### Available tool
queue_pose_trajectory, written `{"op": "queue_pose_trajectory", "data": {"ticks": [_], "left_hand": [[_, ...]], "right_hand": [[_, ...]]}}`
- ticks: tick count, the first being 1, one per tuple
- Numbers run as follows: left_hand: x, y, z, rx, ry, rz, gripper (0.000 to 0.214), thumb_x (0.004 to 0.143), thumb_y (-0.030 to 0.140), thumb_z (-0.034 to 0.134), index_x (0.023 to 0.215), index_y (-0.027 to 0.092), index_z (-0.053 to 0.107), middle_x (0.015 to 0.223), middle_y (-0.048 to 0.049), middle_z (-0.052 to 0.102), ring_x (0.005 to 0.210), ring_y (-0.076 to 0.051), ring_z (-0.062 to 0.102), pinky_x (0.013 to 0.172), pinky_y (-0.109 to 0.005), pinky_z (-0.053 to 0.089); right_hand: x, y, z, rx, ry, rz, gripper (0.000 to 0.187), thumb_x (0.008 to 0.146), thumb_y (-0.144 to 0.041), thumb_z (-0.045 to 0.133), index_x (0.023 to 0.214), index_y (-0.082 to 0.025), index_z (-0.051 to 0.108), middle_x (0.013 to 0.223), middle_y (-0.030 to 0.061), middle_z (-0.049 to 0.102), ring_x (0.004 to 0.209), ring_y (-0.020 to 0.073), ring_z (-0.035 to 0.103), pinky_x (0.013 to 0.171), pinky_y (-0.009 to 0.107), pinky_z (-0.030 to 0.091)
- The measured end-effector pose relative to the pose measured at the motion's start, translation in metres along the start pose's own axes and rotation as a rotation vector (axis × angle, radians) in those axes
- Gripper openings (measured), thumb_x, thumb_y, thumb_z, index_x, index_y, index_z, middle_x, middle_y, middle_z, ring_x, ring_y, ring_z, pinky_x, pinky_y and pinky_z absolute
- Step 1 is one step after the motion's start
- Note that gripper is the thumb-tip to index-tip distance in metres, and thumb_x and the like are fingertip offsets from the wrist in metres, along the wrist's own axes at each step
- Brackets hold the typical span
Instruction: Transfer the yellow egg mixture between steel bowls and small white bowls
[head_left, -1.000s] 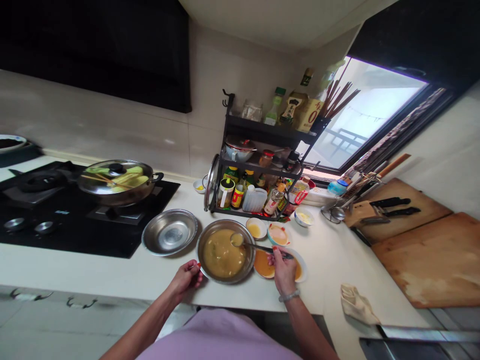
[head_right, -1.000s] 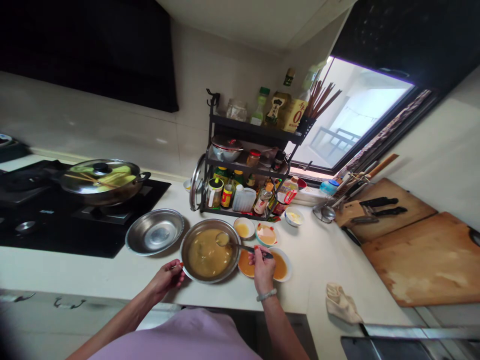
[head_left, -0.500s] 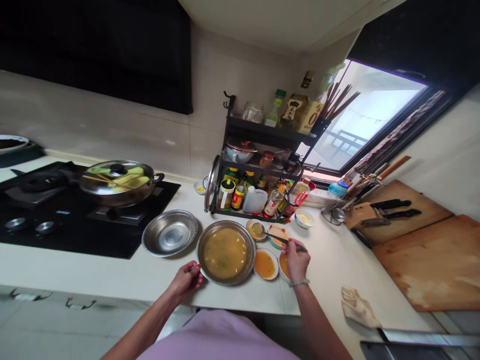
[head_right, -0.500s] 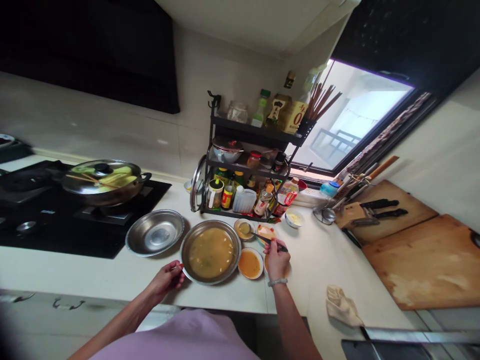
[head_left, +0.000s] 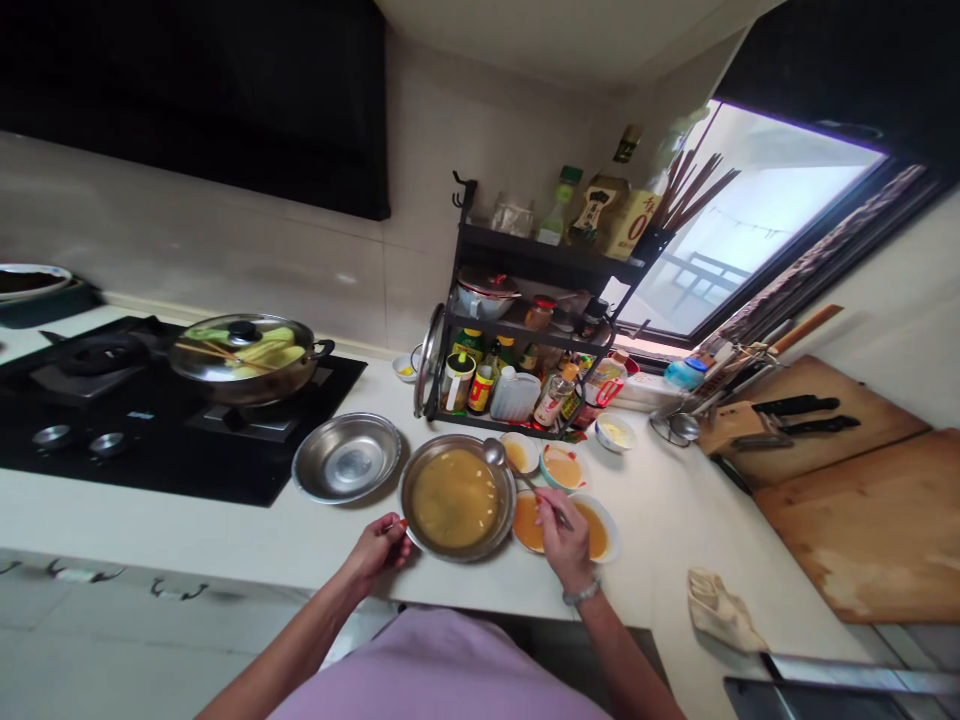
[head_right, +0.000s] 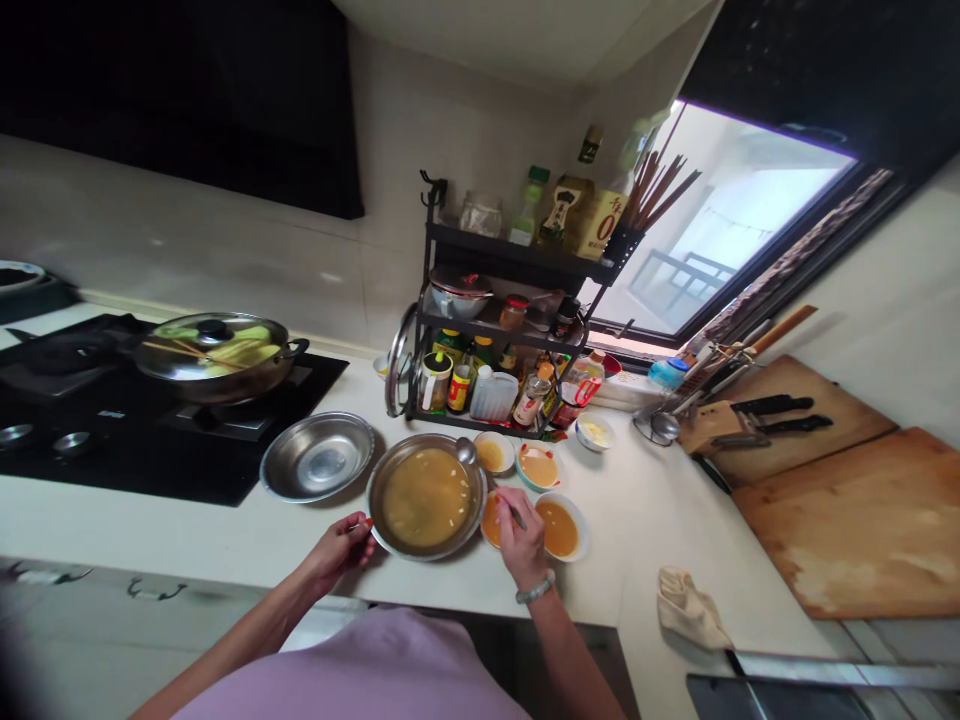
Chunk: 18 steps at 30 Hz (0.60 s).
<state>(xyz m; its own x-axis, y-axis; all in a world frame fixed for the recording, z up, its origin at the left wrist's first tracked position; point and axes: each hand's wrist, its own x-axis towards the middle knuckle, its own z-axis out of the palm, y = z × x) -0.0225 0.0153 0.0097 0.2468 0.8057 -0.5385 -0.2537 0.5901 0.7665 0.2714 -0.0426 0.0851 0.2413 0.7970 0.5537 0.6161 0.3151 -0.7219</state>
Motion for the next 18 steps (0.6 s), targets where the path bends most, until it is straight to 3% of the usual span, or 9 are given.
{"op": "queue_pose_trajectory", "data": {"ticks": [7, 13, 18], "left_hand": [[0.001, -0.001, -0.001, 0.001, -0.004, 0.012, 0.041, 0.058, 0.038, 0.08, 0.066, 0.02, 0.044, 0.051, 0.0033, 0.057, 0.044, -0.009, 0.052, 0.045, -0.021, 0.038], [0.0, 0.0, -0.001, 0.01, 0.001, 0.001, 0.04, 0.057, 0.037, 0.08, 0.067, 0.02, 0.044, 0.052, 0.0035, 0.058, 0.045, -0.01, 0.053, 0.045, -0.021, 0.038], [0.0, 0.0, -0.001, 0.012, 0.009, 0.002, 0.039, 0.058, 0.037, 0.08, 0.068, 0.02, 0.046, 0.052, 0.0026, 0.059, 0.045, -0.01, 0.053, 0.045, -0.021, 0.039]], "right_hand": [[-0.037, -0.018, 0.024, 0.144, -0.215, 0.131, 0.025, 0.09, -0.04, 0.054, 0.092, -0.022, 0.071, 0.078, 0.0057, 0.068, 0.056, 0.0149, 0.063, 0.047, 0.025, 0.053], [-0.036, -0.01, 0.029, 0.303, -0.001, 0.498, 0.04, 0.08, -0.056, 0.062, 0.087, -0.016, 0.065, 0.054, 0.001, 0.062, 0.039, 0.0144, 0.054, 0.038, 0.025, 0.048], [-0.025, -0.004, 0.019, 0.412, 0.132, 0.606, 0.041, 0.074, -0.055, 0.068, 0.086, -0.016, 0.061, 0.055, 0.0012, 0.064, 0.041, 0.015, 0.054, 0.04, 0.026, 0.046]]}}
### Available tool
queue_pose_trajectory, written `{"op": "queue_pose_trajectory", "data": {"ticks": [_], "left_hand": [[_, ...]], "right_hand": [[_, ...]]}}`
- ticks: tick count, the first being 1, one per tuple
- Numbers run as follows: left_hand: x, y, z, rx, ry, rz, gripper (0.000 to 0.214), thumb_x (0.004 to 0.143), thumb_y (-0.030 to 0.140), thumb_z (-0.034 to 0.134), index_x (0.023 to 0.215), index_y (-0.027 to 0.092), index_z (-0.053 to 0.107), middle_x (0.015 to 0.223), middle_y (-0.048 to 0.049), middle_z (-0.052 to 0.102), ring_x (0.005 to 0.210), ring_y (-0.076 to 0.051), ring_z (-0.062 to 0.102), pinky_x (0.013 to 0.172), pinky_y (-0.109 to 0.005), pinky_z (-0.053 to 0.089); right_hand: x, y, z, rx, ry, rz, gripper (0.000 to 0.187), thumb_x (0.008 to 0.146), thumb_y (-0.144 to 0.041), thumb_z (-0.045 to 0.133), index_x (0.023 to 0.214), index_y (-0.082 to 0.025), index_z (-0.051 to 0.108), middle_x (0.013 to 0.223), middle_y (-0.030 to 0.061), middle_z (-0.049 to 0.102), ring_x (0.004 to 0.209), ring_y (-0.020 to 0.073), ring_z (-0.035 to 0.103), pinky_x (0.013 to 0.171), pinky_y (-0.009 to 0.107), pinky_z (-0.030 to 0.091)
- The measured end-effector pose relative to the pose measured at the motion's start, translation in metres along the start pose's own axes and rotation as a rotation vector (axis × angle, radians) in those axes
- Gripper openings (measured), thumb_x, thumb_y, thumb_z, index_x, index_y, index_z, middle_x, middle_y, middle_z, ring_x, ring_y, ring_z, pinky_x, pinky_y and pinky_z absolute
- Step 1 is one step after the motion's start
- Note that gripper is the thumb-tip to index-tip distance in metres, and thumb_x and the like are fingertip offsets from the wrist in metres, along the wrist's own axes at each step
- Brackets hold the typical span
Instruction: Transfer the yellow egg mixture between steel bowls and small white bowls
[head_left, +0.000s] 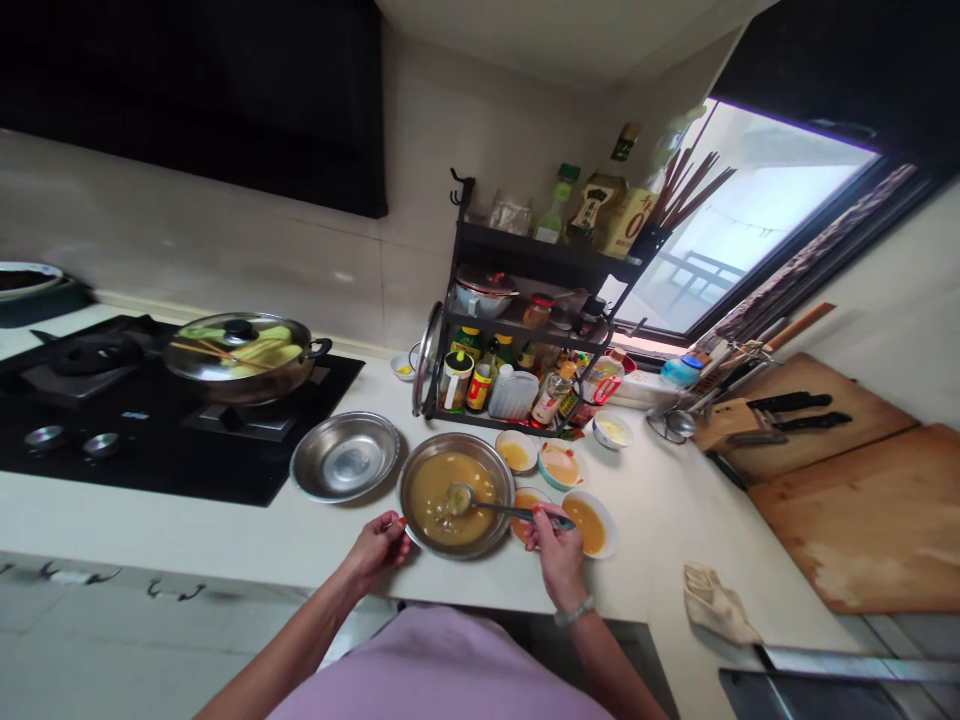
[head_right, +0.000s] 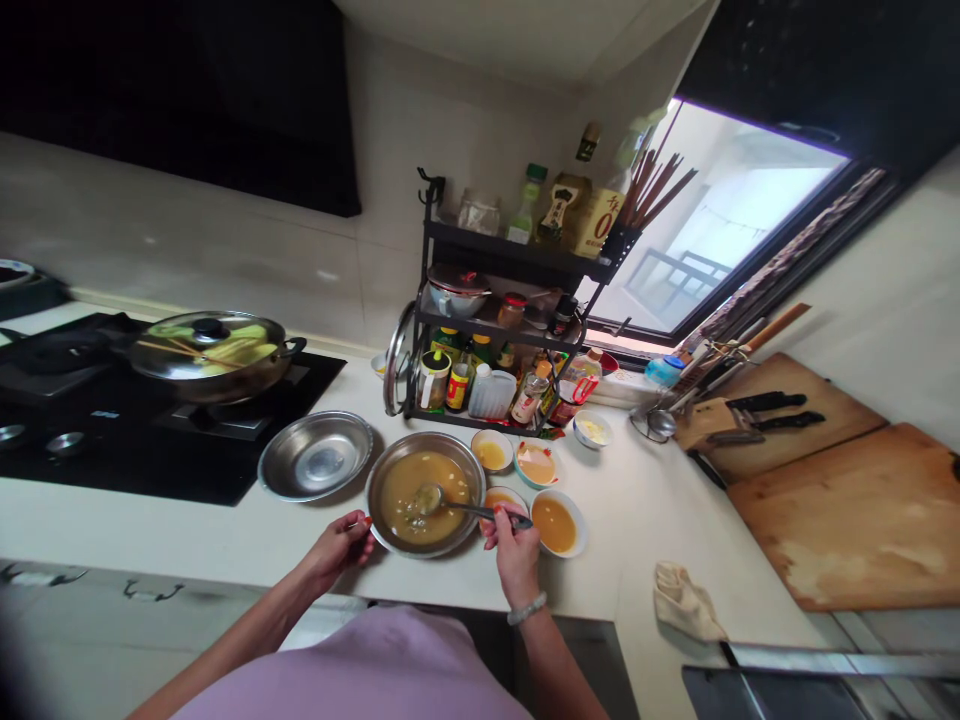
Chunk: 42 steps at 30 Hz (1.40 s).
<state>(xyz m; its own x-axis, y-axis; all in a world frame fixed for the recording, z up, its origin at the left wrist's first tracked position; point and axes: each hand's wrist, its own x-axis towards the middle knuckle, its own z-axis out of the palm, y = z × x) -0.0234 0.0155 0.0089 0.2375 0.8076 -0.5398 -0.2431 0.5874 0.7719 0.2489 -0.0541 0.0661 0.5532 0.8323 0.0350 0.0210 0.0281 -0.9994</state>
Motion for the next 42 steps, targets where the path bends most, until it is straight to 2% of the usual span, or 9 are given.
{"op": "queue_pose_trajectory", "data": {"ticks": [7, 15, 21, 24, 28, 32, 35, 37, 42], "left_hand": [[0.001, -0.001, 0.0, -0.03, -0.016, 0.0, 0.044, 0.054, 0.039, 0.082, 0.067, 0.02, 0.045, 0.05, 0.0038, 0.059, 0.044, -0.009, 0.052, 0.044, -0.02, 0.038], [0.001, -0.002, 0.001, -0.031, -0.013, 0.001, 0.048, 0.052, 0.042, 0.083, 0.067, 0.021, 0.044, 0.049, 0.0045, 0.059, 0.044, -0.009, 0.052, 0.043, -0.019, 0.037], [0.001, -0.001, 0.0, -0.017, -0.016, -0.005, 0.047, 0.053, 0.042, 0.083, 0.068, 0.02, 0.044, 0.049, 0.0047, 0.059, 0.044, -0.009, 0.051, 0.044, -0.02, 0.037], [0.001, -0.001, 0.0, -0.015, -0.016, -0.007, 0.047, 0.053, 0.042, 0.083, 0.068, 0.02, 0.044, 0.049, 0.0046, 0.059, 0.045, -0.009, 0.052, 0.044, -0.02, 0.038], [0.002, -0.003, 0.0, -0.014, -0.01, 0.0, 0.049, 0.052, 0.044, 0.083, 0.068, 0.02, 0.044, 0.05, 0.005, 0.058, 0.045, -0.008, 0.051, 0.044, -0.02, 0.037], [0.002, -0.003, 0.0, -0.025, -0.014, 0.003, 0.05, 0.05, 0.044, 0.083, 0.068, 0.021, 0.043, 0.049, 0.005, 0.058, 0.044, -0.008, 0.05, 0.043, -0.02, 0.036], [0.003, -0.003, 0.0, -0.024, -0.018, -0.001, 0.049, 0.051, 0.044, 0.083, 0.069, 0.02, 0.044, 0.049, 0.0044, 0.059, 0.044, -0.008, 0.051, 0.044, -0.02, 0.037], [0.003, -0.003, -0.001, -0.023, -0.019, -0.006, 0.049, 0.051, 0.043, 0.083, 0.069, 0.02, 0.044, 0.05, 0.0042, 0.059, 0.044, -0.009, 0.051, 0.044, -0.02, 0.036], [0.003, -0.002, -0.001, -0.027, -0.017, -0.009, 0.047, 0.052, 0.041, 0.082, 0.069, 0.02, 0.044, 0.049, 0.0046, 0.059, 0.044, -0.009, 0.052, 0.044, -0.02, 0.037]], "right_hand": [[0.011, -0.016, -0.009, 0.062, 0.1, -0.02, 0.042, 0.07, -0.053, 0.073, 0.086, -0.015, 0.063, 0.056, 0.0013, 0.065, 0.045, 0.0155, 0.057, 0.041, 0.025, 0.046], [0.036, -0.034, -0.022, 0.196, 0.259, -0.015, 0.035, 0.062, -0.044, 0.078, 0.076, -0.017, 0.061, 0.052, 0.0003, 0.064, 0.045, 0.0169, 0.059, 0.041, 0.025, 0.045], [0.063, -0.032, -0.035, 0.152, 0.384, -0.077, 0.035, 0.063, -0.043, 0.075, 0.08, -0.017, 0.06, 0.051, -0.0007, 0.063, 0.043, 0.0153, 0.056, 0.041, 0.026, 0.045], [0.072, -0.023, -0.037, 0.038, 0.39, -0.125, 0.035, 0.065, -0.047, 0.072, 0.081, -0.017, 0.061, 0.05, -0.0022, 0.062, 0.041, 0.015, 0.055, 0.042, 0.027, 0.047], [0.07, -0.008, -0.038, -0.188, 0.264, -0.238, 0.034, 0.073, -0.049, 0.064, 0.085, -0.018, 0.065, 0.064, 0.0013, 0.067, 0.047, 0.0157, 0.06, 0.049, 0.028, 0.052], [0.058, -0.007, -0.039, -0.392, 0.042, -0.505, 0.024, 0.084, -0.039, 0.056, 0.091, -0.02, 0.069, 0.086, 0.0072, 0.07, 0.061, 0.0168, 0.064, 0.057, 0.03, 0.055], [0.045, -0.015, -0.033, -0.445, -0.065, -0.654, 0.021, 0.088, -0.031, 0.053, 0.094, -0.021, 0.07, 0.089, 0.0085, 0.07, 0.069, 0.0185, 0.065, 0.061, 0.031, 0.056], [0.033, -0.019, -0.025, -0.423, -0.115, -0.644, 0.021, 0.089, -0.028, 0.052, 0.098, -0.021, 0.07, 0.088, 0.0081, 0.069, 0.064, 0.017, 0.063, 0.06, 0.031, 0.056], [-0.004, -0.008, 0.006, -0.273, -0.3, -0.467, 0.021, 0.091, -0.029, 0.053, 0.1, -0.022, 0.07, 0.082, 0.0064, 0.067, 0.057, 0.0146, 0.061, 0.051, 0.026, 0.054]]}}
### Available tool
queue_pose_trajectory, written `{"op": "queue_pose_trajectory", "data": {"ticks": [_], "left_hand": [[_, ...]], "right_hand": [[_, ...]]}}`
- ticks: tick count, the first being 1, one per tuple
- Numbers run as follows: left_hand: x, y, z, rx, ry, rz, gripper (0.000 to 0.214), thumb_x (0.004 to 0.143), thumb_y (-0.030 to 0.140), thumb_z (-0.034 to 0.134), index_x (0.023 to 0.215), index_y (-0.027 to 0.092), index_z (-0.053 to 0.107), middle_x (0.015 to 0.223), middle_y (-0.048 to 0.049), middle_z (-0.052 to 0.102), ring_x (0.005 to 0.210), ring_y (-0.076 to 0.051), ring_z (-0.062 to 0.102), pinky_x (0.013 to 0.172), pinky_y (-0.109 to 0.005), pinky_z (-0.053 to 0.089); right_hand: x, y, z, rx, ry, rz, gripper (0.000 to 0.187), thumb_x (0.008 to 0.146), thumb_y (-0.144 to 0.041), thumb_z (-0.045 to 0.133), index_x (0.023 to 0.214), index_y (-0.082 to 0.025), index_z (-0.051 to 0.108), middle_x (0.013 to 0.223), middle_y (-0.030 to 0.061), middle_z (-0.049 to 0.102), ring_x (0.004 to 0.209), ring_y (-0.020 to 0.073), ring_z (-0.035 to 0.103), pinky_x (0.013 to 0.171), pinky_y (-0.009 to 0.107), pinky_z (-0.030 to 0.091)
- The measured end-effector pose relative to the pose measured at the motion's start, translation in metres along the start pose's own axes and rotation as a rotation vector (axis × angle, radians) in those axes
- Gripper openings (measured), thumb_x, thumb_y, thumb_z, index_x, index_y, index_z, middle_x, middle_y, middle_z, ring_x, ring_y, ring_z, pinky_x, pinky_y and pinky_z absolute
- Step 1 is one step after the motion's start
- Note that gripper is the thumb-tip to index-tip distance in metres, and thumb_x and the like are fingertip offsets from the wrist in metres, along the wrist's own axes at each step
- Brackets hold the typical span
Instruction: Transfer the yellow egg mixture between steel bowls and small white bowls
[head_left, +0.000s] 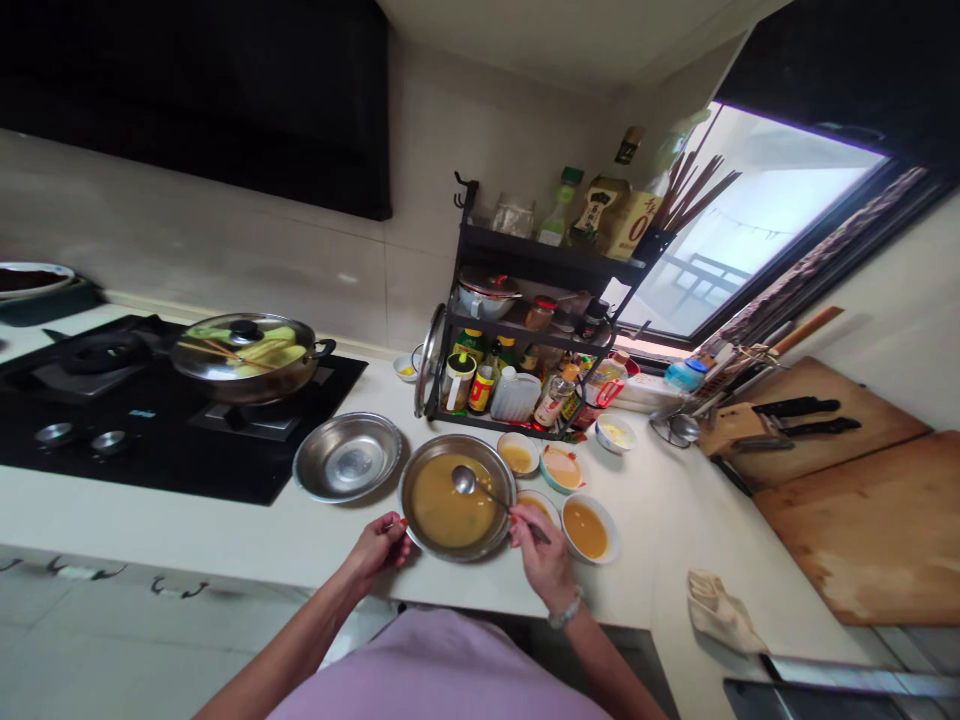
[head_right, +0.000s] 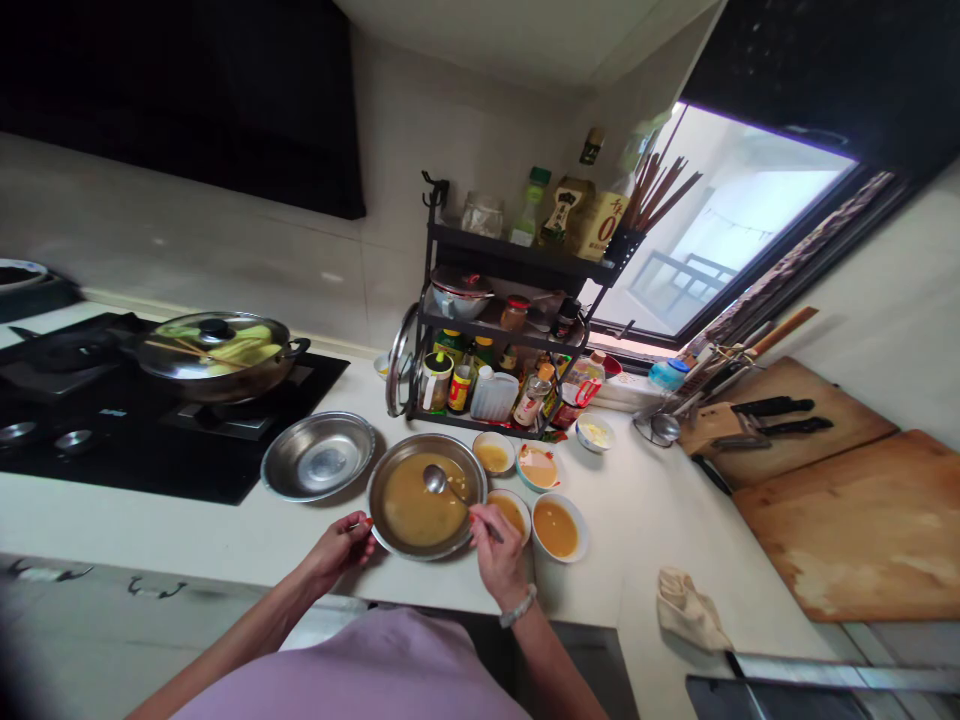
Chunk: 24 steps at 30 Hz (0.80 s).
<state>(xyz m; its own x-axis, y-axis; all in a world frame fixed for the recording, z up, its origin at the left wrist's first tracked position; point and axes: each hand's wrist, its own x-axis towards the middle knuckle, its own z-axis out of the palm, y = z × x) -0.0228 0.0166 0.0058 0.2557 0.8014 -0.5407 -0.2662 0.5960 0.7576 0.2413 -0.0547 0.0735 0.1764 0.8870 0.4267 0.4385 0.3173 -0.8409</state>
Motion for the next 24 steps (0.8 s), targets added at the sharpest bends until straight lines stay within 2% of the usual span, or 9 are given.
{"op": "queue_pose_trajectory", "data": {"ticks": [4, 8, 12, 20, 24], "left_hand": [[-0.001, 0.0, 0.001, 0.0, 0.003, 0.004, 0.047, 0.052, 0.041, 0.082, 0.068, 0.021, 0.043, 0.049, 0.0045, 0.058, 0.044, -0.009, 0.051, 0.044, -0.02, 0.037], [-0.001, -0.001, 0.001, -0.005, 0.0, 0.017, 0.045, 0.054, 0.041, 0.081, 0.068, 0.021, 0.043, 0.049, 0.0046, 0.058, 0.044, -0.009, 0.051, 0.044, -0.02, 0.037], [-0.001, -0.001, 0.0, -0.001, 0.01, 0.011, 0.044, 0.054, 0.04, 0.081, 0.069, 0.021, 0.043, 0.05, 0.0047, 0.058, 0.044, -0.009, 0.051, 0.044, -0.02, 0.037], [-0.001, -0.001, 0.001, 0.002, 0.027, 0.011, 0.046, 0.052, 0.041, 0.081, 0.068, 0.021, 0.043, 0.049, 0.0043, 0.058, 0.044, -0.009, 0.051, 0.043, -0.02, 0.037], [-0.002, 0.0, 0.001, 0.016, 0.018, 0.013, 0.045, 0.054, 0.041, 0.081, 0.068, 0.021, 0.044, 0.05, 0.0036, 0.059, 0.044, -0.009, 0.051, 0.044, -0.021, 0.038]], "right_hand": [[-0.017, 0.0, 0.028, 0.076, -0.077, 0.086, 0.024, 0.09, -0.036, 0.054, 0.094, -0.02, 0.071, 0.08, 0.0061, 0.066, 0.057, 0.0147, 0.062, 0.05, 0.025, 0.053], [-0.018, 0.005, 0.037, 0.178, 0.01, 0.314, 0.033, 0.085, -0.048, 0.057, 0.091, -0.017, 0.068, 0.064, 0.0026, 0.064, 0.047, 0.0141, 0.058, 0.046, 0.025, 0.05], [-0.009, 0.01, 0.029, 0.274, 0.147, 0.45, 0.039, 0.078, -0.054, 0.064, 0.088, -0.017, 0.065, 0.054, 0.0002, 0.061, 0.044, 0.0156, 0.057, 0.044, 0.027, 0.048], [0.002, 0.01, 0.01, 0.336, 0.291, 0.509, 0.039, 0.072, -0.052, 0.069, 0.085, -0.016, 0.065, 0.057, 0.003, 0.065, 0.047, 0.0169, 0.057, 0.044, 0.027, 0.046], [0.01, 0.007, 0.002, 0.398, 0.357, 0.524, 0.037, 0.069, -0.049, 0.073, 0.08, -0.016, 0.063, 0.056, 0.0015, 0.065, 0.045, 0.0147, 0.055, 0.042, 0.026, 0.044]]}}
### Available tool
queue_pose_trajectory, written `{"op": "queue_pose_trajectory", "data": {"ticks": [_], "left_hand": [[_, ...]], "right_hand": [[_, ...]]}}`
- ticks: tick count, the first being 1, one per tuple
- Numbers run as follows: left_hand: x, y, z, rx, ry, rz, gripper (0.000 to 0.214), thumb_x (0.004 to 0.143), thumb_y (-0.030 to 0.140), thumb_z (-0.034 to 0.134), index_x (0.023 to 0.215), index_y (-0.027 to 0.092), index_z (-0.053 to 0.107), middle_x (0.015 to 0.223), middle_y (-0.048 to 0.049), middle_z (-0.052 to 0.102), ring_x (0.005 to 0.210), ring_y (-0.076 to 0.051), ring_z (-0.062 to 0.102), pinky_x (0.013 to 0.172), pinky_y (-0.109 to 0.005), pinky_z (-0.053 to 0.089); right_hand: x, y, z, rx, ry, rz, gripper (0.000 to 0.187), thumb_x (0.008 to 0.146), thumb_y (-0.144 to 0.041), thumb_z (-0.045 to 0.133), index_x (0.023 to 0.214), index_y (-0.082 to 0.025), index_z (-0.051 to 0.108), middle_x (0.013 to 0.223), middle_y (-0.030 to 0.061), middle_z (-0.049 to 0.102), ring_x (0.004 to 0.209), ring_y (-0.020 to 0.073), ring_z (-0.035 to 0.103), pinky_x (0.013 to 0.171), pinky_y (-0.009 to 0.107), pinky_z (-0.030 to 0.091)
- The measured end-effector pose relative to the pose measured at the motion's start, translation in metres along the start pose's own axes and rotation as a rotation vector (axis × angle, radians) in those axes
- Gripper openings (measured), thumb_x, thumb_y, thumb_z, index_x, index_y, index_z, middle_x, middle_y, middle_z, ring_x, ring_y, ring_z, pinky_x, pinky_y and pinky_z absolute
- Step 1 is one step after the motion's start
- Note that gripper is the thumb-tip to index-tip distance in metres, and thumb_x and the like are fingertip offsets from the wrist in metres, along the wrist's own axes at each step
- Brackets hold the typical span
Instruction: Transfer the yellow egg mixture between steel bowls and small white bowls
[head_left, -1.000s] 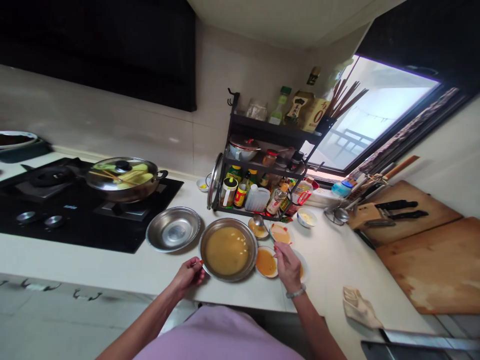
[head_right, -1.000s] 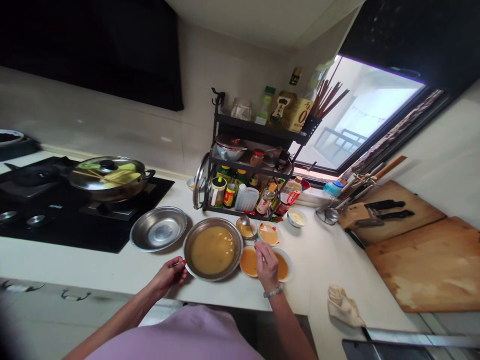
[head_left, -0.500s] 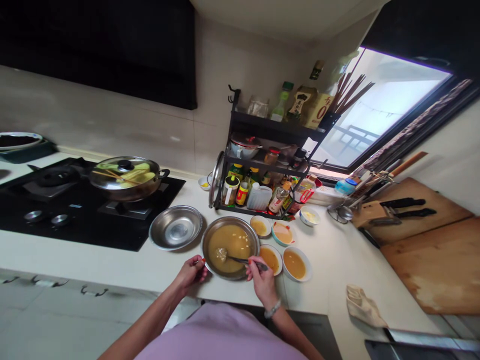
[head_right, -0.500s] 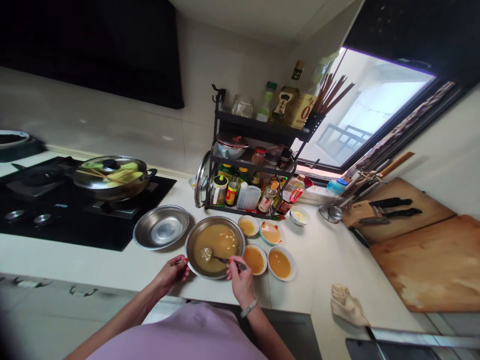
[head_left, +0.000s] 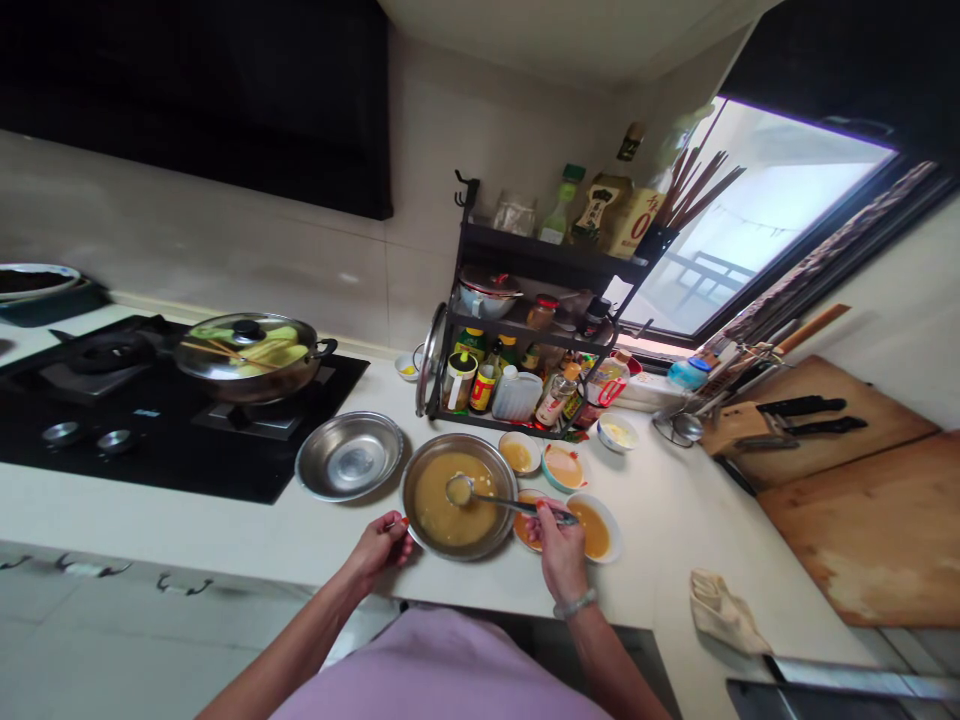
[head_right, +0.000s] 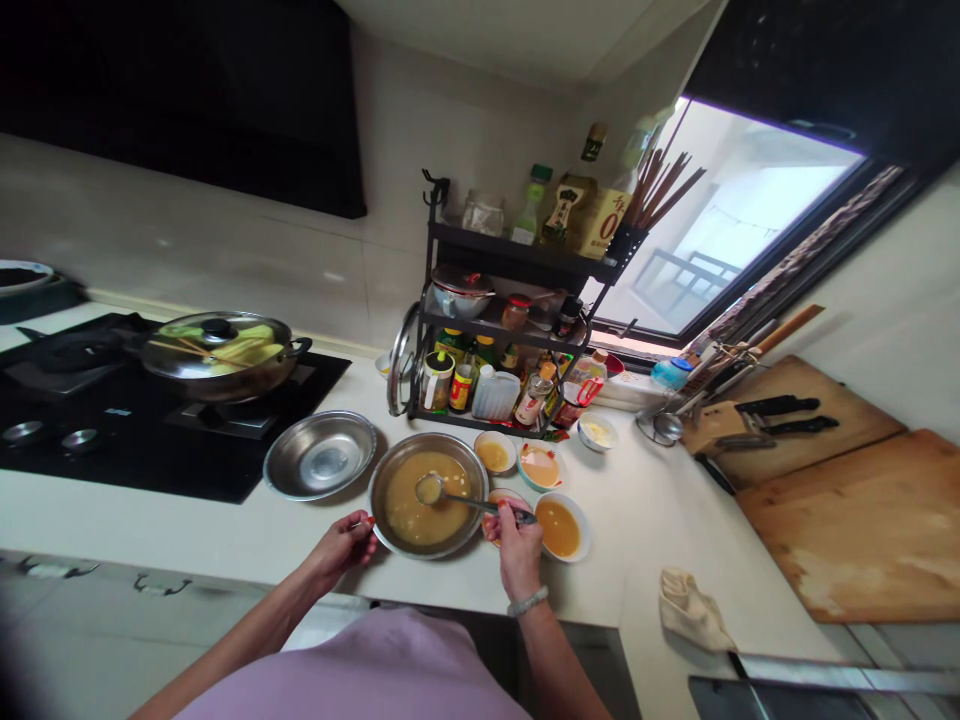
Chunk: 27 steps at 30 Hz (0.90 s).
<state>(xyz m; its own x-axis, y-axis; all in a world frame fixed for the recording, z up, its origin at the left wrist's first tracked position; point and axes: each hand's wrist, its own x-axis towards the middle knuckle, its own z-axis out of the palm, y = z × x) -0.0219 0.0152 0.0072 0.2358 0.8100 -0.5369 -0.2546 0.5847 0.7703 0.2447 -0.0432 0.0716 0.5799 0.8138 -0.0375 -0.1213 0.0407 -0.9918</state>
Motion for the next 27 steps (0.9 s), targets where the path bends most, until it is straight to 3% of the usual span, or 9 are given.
{"op": "queue_pose_trajectory", "data": {"ticks": [8, 14, 18, 23, 25, 27], "left_hand": [[0.001, -0.001, 0.0, -0.011, -0.011, 0.005, 0.044, 0.054, 0.04, 0.081, 0.068, 0.021, 0.044, 0.049, 0.0043, 0.058, 0.043, -0.009, 0.05, 0.044, -0.02, 0.037], [0.001, -0.001, 0.0, -0.011, -0.008, 0.001, 0.045, 0.053, 0.041, 0.081, 0.068, 0.021, 0.043, 0.049, 0.0046, 0.058, 0.044, -0.009, 0.05, 0.044, -0.02, 0.037], [0.0, 0.0, 0.0, -0.01, -0.007, 0.006, 0.045, 0.053, 0.04, 0.081, 0.068, 0.02, 0.044, 0.05, 0.0038, 0.058, 0.044, -0.009, 0.051, 0.044, -0.02, 0.038], [0.0, 0.0, 0.0, 0.008, -0.004, 0.001, 0.042, 0.056, 0.039, 0.08, 0.067, 0.02, 0.045, 0.051, 0.0027, 0.058, 0.044, -0.009, 0.051, 0.044, -0.021, 0.038], [-0.001, 0.001, 0.0, 0.004, -0.001, 0.001, 0.042, 0.056, 0.039, 0.08, 0.067, 0.02, 0.044, 0.051, 0.0025, 0.058, 0.044, -0.009, 0.051, 0.044, -0.021, 0.038], [-0.001, 0.001, -0.001, -0.002, -0.006, 0.0, 0.042, 0.056, 0.039, 0.08, 0.067, 0.02, 0.044, 0.051, 0.0025, 0.058, 0.044, -0.009, 0.051, 0.044, -0.021, 0.038]], "right_hand": [[0.034, -0.027, -0.022, 0.034, 0.18, -0.112, 0.036, 0.065, -0.047, 0.075, 0.08, -0.017, 0.062, 0.053, 0.0007, 0.064, 0.046, 0.0179, 0.06, 0.043, 0.027, 0.046], [0.062, -0.019, -0.037, -0.115, 0.312, -0.227, 0.033, 0.068, -0.047, 0.071, 0.083, -0.018, 0.062, 0.052, -0.0015, 0.063, 0.042, 0.0162, 0.057, 0.045, 0.028, 0.048], [0.062, -0.008, -0.039, -0.35, 0.179, -0.371, 0.032, 0.077, -0.046, 0.061, 0.088, -0.017, 0.066, 0.067, 0.0033, 0.068, 0.05, 0.0173, 0.061, 0.05, 0.03, 0.052], [0.043, -0.013, -0.035, -0.569, -0.071, -0.727, 0.022, 0.086, -0.035, 0.054, 0.086, -0.021, 0.071, 0.082, 0.0078, 0.069, 0.075, 0.0215, 0.066, 0.071, 0.037, 0.056], [0.032, -0.016, -0.031, -0.562, -0.129, -0.752, 0.021, 0.088, -0.032, 0.053, 0.09, -0.023, 0.071, 0.085, 0.0082, 0.07, 0.078, 0.0217, 0.065, 0.071, 0.037, 0.056], [0.019, -0.014, -0.025, -0.517, -0.181, -0.676, 0.021, 0.089, -0.032, 0.054, 0.097, -0.023, 0.071, 0.088, 0.0082, 0.069, 0.071, 0.0197, 0.064, 0.064, 0.034, 0.057]]}}
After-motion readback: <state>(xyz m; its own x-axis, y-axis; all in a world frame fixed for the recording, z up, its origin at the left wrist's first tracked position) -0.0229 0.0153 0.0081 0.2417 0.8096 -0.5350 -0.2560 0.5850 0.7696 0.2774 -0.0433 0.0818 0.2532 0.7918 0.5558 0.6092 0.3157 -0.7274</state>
